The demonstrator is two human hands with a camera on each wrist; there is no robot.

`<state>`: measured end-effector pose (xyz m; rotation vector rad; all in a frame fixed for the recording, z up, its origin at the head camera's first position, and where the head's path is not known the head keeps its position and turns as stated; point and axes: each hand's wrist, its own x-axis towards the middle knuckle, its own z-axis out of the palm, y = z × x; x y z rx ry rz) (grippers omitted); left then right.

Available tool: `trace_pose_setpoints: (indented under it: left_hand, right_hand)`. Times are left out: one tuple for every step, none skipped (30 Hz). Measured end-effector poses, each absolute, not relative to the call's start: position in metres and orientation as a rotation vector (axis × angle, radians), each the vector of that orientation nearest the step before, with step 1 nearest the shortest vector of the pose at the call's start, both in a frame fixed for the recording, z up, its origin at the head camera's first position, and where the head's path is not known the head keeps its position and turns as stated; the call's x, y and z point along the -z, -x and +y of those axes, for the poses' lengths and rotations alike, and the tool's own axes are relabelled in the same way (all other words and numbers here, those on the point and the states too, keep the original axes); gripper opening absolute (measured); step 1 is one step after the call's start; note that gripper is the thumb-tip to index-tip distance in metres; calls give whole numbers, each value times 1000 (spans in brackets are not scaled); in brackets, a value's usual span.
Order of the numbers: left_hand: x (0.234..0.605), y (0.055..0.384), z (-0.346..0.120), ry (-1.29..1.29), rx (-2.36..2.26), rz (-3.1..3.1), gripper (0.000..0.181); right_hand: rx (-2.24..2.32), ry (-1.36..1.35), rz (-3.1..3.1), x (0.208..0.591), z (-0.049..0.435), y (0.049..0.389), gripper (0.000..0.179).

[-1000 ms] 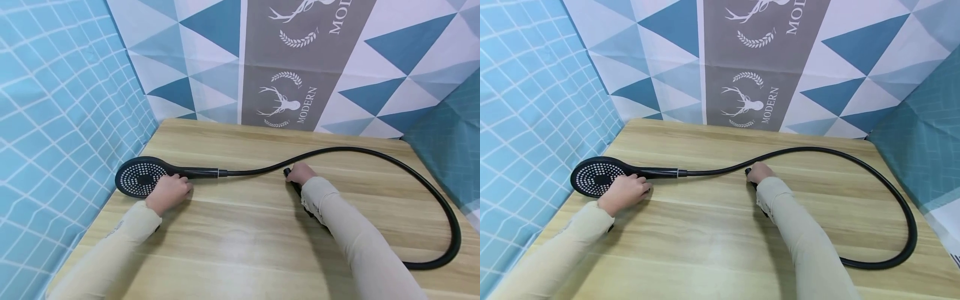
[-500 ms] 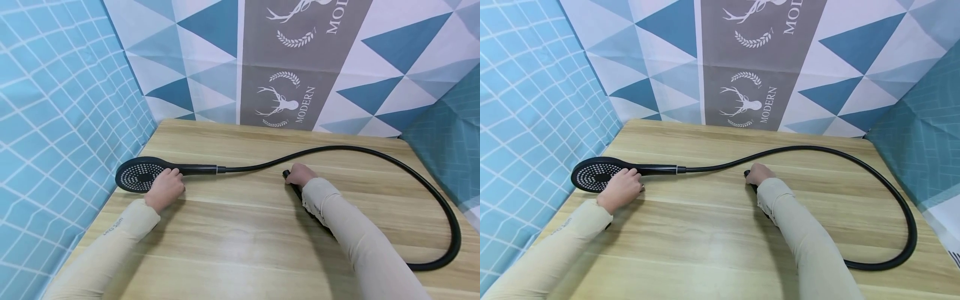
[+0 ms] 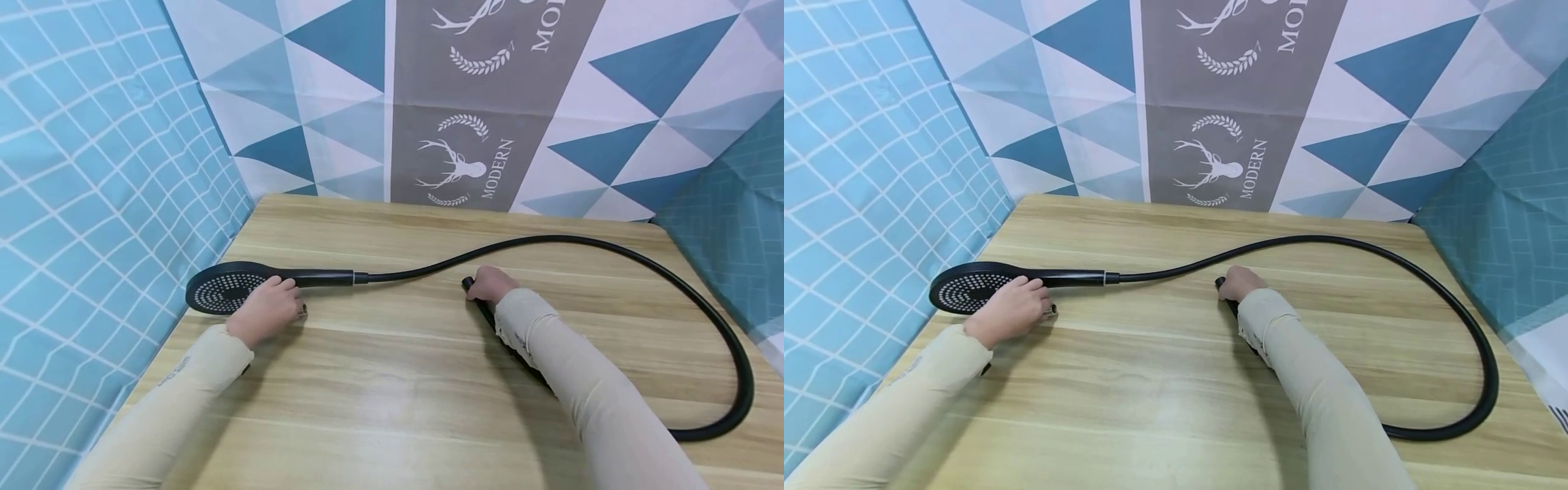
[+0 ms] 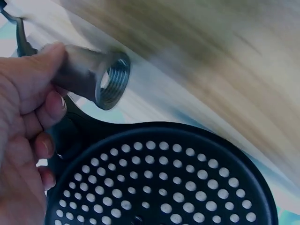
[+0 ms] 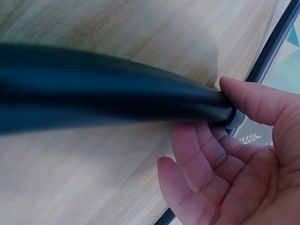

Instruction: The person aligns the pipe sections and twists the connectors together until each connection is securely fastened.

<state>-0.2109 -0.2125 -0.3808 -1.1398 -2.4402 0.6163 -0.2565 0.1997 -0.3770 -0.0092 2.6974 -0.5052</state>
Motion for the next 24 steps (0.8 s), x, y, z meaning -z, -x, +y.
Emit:
trace_pose_setpoints:
  left_hand:
    - [382, 211, -212, 1158, -592, -2434, 13]
    - [382, 212, -211, 1174, -566, -2433, 12]
    - [383, 212, -210, 1188, -543, -2435, 12]
    - [384, 213, -209, 1200, -522, -2441, 12]
    - [385, 213, -208, 1208, -501, -2451, 13]
    - [385, 213, -207, 1213, -478, -2464, 15]
    - [386, 213, -206, 1217, -454, -2476, 17]
    - [386, 213, -205, 1220, -426, -2490, 19]
    - [387, 213, -204, 1222, -400, -2503, 20]
    - [387, 213, -203, 1227, -370, -2514, 21]
    - [387, 213, -203, 1229, -337, -2529, 21]
    - [388, 213, -203, 1232, -304, -2544, 22]
    - [388, 213, -203, 1233, -274, -2559, 21]
    - [389, 213, -203, 1233, -250, -2571, 21]
    - [389, 214, -203, 1228, -236, -2583, 21]
    - [389, 214, -203, 1222, -226, -2594, 21]
    - [389, 214, -203, 1215, -222, -2605, 21]
    - [389, 214, -203, 1212, -223, -2613, 21]
    - [389, 214, -203, 1216, -222, -2615, 21]
    - [388, 214, -203, 1220, -221, -2616, 20]
    - [388, 214, -202, 1228, -210, -2617, 19]
    - [388, 214, -202, 1239, -194, -2613, 18]
    - [388, 213, -201, 1251, -175, -2607, 18]
    - [387, 213, -200, 1263, -151, -2602, 17]
  right_hand:
    - [506, 12, 2697, 377, 200, 257, 29]
    - [509, 11, 2696, 378, 200, 257, 28]
    - [515, 12, 2693, 377, 200, 257, 27]
    - [519, 8, 2688, 377, 200, 257, 26]
    - [525, 7, 2682, 377, 200, 257, 26]
    - [529, 6, 2677, 377, 200, 257, 25]
    - [534, 10, 2673, 376, 200, 257, 24]
    - [537, 9, 2670, 376, 200, 257, 23]
    - [543, 12, 2666, 376, 199, 257, 23]
    - [543, 10, 2663, 376, 199, 257, 22]
    - [546, 10, 2661, 376, 200, 257, 21]
    - [543, 10, 2661, 377, 200, 257, 21]
    - [539, 8, 2661, 377, 200, 258, 21]
    - [535, 6, 2663, 378, 200, 258, 20]
    - [529, 4, 2665, 378, 200, 258, 20]
    - [525, 4, 2668, 378, 200, 258, 19]
    - [530, 4, 2671, 378, 200, 258, 18]
    - [533, 5, 2671, 378, 200, 258, 18]
    - [546, 16, 2670, 378, 200, 258, 17]
    - [560, 29, 2665, 379, 200, 257, 16]
    - [579, 39, 2657, 380, 200, 256, 15]
    - [600, 51, 2650, 381, 200, 255, 14]
    - [625, 59, 2643, 382, 200, 254, 13]
    - [638, 81, 2640, 382, 200, 253, 13]
